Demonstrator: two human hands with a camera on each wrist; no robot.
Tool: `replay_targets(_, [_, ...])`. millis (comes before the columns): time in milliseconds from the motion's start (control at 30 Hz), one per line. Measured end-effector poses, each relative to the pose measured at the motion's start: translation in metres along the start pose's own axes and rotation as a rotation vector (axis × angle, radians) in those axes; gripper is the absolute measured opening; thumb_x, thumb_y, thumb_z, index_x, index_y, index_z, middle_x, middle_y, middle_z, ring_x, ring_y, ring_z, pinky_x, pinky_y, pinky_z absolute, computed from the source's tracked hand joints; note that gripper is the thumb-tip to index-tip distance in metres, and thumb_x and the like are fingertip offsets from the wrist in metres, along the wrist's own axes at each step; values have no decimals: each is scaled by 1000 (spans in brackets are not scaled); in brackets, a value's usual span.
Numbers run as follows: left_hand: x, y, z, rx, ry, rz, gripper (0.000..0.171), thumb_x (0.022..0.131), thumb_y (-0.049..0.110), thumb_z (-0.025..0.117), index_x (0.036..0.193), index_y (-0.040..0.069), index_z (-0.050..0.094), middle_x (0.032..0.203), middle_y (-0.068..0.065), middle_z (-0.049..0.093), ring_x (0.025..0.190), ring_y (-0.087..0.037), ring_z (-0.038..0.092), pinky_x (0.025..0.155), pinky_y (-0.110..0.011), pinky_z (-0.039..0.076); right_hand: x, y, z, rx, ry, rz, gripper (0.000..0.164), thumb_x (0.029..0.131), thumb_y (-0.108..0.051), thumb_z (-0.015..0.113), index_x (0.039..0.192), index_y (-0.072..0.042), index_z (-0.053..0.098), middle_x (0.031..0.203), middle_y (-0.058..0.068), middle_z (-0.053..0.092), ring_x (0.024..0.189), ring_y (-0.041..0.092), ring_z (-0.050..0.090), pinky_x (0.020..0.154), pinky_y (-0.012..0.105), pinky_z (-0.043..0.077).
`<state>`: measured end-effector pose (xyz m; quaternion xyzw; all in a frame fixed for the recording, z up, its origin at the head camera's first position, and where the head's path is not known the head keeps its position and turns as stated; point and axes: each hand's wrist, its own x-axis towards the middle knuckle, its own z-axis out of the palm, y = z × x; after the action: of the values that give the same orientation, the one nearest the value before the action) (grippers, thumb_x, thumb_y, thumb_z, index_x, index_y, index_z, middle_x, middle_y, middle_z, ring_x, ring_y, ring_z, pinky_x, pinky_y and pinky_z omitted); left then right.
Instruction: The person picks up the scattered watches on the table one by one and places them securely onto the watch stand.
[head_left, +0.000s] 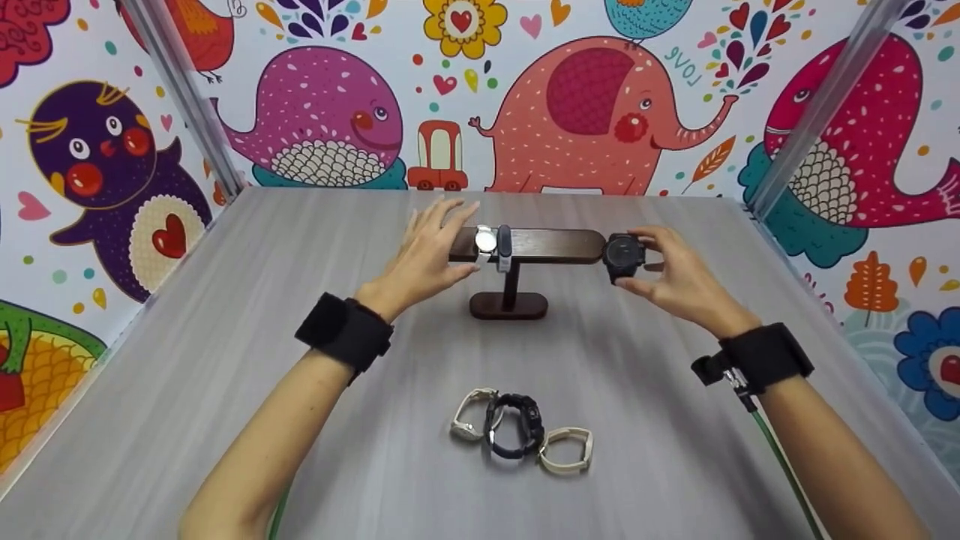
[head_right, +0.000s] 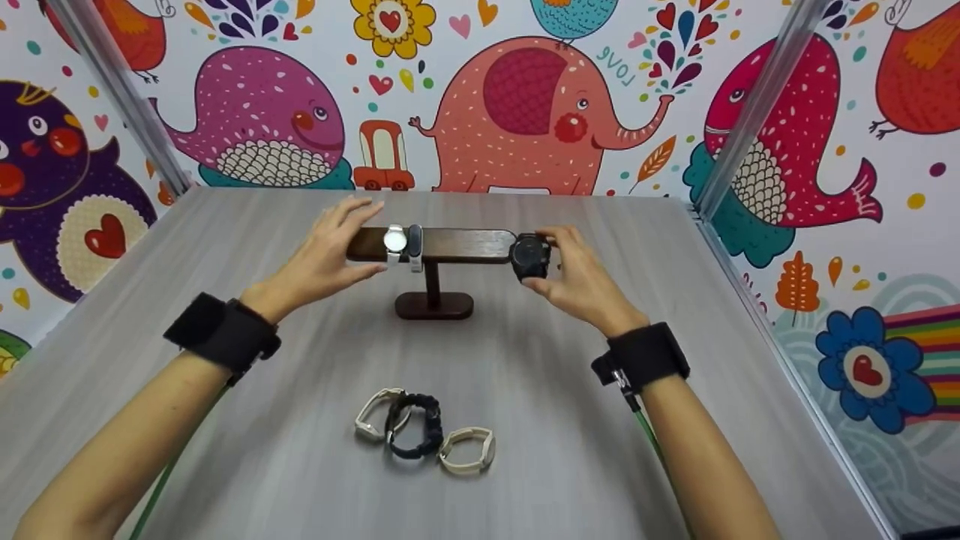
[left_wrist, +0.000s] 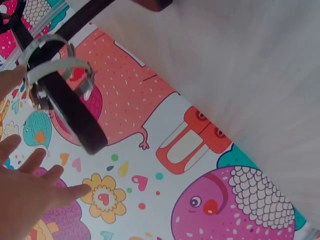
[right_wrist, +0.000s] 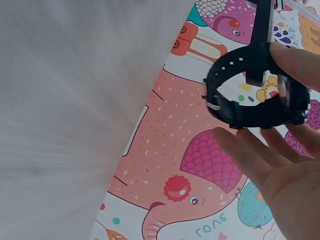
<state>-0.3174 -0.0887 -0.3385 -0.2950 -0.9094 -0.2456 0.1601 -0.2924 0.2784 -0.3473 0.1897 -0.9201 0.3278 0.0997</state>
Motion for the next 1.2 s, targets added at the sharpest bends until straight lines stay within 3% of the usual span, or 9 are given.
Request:
replay_targets(100, [7,0,-5,18,-77,-48,90,84,31,82,157,11,33,161,-16,33,155,-39,16,122,-72,5,6,-3,3,-13,26,-34,69,84,-14,80,142,0,44,139,22,48,128,41,52,100,61,52])
replay_targets(233, [13,-1,-6,35,-145,-71,92,85,38,79,158,12,31,161,-14,35,156,-38,15,121,-72,-1,14,-6,10,-7,42,-69,70,84,-12,80,142,-1,43,138,21,48,130,43,51,105,62,48])
replay_targets(467, [13,-6,3,19,-115,-42,73,89,39,73,153,18,44,153,-10,50,152,-40,27,119,-76,2,25,-10,21,2,30,-111,70,83,-9,81,141,0,43,137,21,51,129,42,53,109,60,46])
replay_targets(700, [12,-10,8,-6,-106,-24,60,92,28,70,148,16,50,149,-5,54,154,-36,23,119,-75,2,35,-12,29,-1,-8,-120,70,84,-10,81,141,2,43,138,23,54,132,40,51,113,58,43])
replay_targets(933, [13,-12,10,-48,-113,-29,61,92,34,70,145,12,51,147,-6,54,155,-33,21,122,-72,5,36,-14,35,-31,-26,-121,70,84,-14,81,142,1,44,139,23,55,130,37,53,112,57,43])
replay_targets(1200, [13,-17,11,-69,-91,-4,59,92,33,69,143,10,53,144,-9,57,153,-36,28,124,-65,19,44,-18,37,-54,-38,-107,70,82,-20,84,139,-2,48,132,20,60,119,35,59,105,53,49])
